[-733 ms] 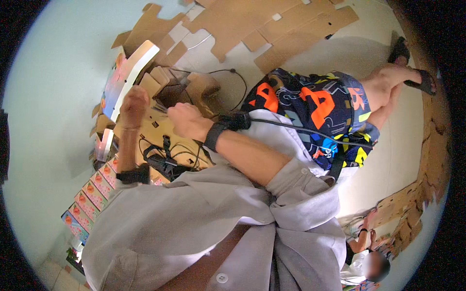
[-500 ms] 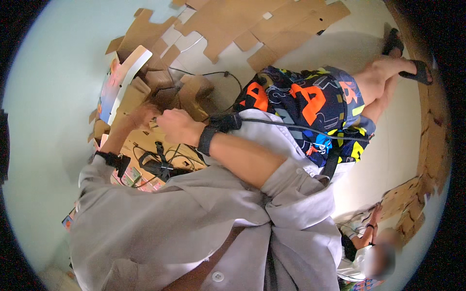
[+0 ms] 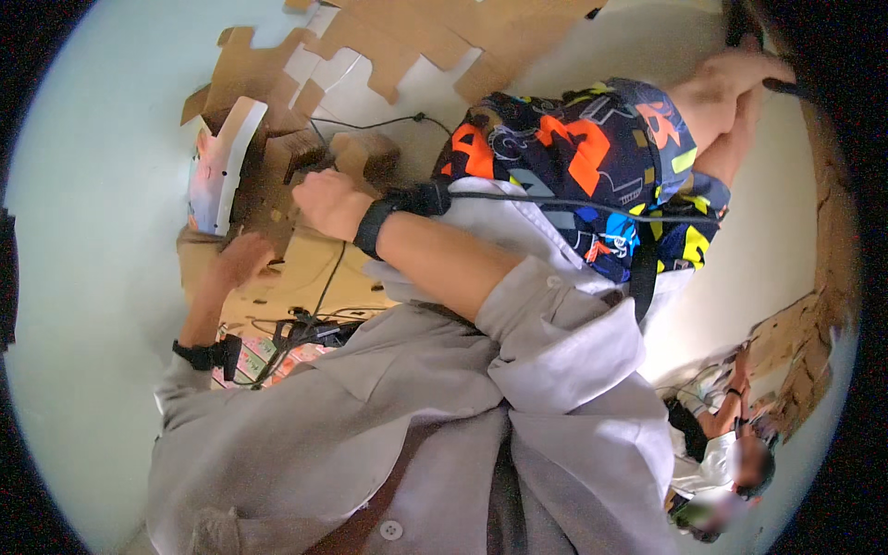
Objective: Assemble cardboard fruit boxes by folding and slotting panels.
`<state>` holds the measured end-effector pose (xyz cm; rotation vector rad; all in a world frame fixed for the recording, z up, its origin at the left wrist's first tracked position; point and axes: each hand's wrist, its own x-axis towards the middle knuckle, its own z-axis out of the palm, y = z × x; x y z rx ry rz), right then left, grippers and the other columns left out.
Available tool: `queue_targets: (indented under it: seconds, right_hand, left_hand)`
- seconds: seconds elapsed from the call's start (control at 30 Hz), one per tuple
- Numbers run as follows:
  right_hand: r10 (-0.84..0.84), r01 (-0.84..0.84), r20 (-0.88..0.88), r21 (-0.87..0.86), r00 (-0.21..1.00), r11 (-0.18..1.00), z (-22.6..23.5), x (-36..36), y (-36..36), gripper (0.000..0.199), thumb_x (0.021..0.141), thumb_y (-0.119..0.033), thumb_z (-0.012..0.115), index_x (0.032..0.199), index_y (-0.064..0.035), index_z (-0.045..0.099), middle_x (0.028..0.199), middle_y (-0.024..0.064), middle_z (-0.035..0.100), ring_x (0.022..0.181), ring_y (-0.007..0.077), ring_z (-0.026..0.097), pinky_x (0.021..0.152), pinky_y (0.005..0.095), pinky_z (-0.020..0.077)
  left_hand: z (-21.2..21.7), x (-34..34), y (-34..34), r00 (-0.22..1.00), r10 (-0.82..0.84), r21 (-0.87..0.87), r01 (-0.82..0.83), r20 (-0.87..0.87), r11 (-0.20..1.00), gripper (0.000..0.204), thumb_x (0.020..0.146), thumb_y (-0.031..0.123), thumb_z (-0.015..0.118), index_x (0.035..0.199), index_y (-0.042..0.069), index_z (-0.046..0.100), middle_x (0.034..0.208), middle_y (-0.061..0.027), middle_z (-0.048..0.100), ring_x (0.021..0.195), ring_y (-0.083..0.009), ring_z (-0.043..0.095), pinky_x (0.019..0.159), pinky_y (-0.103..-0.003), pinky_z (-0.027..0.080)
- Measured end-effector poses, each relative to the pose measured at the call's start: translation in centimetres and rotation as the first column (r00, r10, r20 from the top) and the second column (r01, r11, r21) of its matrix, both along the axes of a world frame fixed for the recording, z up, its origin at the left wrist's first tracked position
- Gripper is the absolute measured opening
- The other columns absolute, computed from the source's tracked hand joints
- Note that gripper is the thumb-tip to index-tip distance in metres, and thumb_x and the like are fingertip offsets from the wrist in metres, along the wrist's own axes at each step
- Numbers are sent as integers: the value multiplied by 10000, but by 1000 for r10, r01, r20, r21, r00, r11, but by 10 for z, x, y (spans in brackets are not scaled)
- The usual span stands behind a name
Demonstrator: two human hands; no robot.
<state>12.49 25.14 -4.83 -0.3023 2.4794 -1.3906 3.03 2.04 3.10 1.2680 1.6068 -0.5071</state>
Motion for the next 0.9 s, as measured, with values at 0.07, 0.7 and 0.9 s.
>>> queue_targets:
  seconds: [0.07,0.7,0.9]
  right_hand:
    - [31,-32,-124,-10,992,999,8,-4,-2,120,797,-73,622,888,-13,671,826,182,696,859,373,697,772,427,559]
    - [-551,268,-425,-562,718,783,112,-27,11,147,759,-99,691,802,-26,571,660,190,595,662,382,645,568,460,505]
    - [-615,262,-290,-714,733,649,138,-42,52,260,782,-203,744,786,4,588,686,220,621,686,436,628,618,497,499]
  left_hand:
    - [28,-4,1,999,22,49,-21,-25,999,347,733,337,748,762,-5,697,826,-212,689,840,-409,669,743,-482,545]
    - [278,-5,139,720,-377,-412,138,-583,901,126,795,108,639,906,57,610,935,-140,569,962,-326,555,858,-423,448]
    - [333,28,202,580,-465,-323,337,-669,884,123,788,117,628,846,44,548,899,-139,534,921,-324,526,820,-416,439]
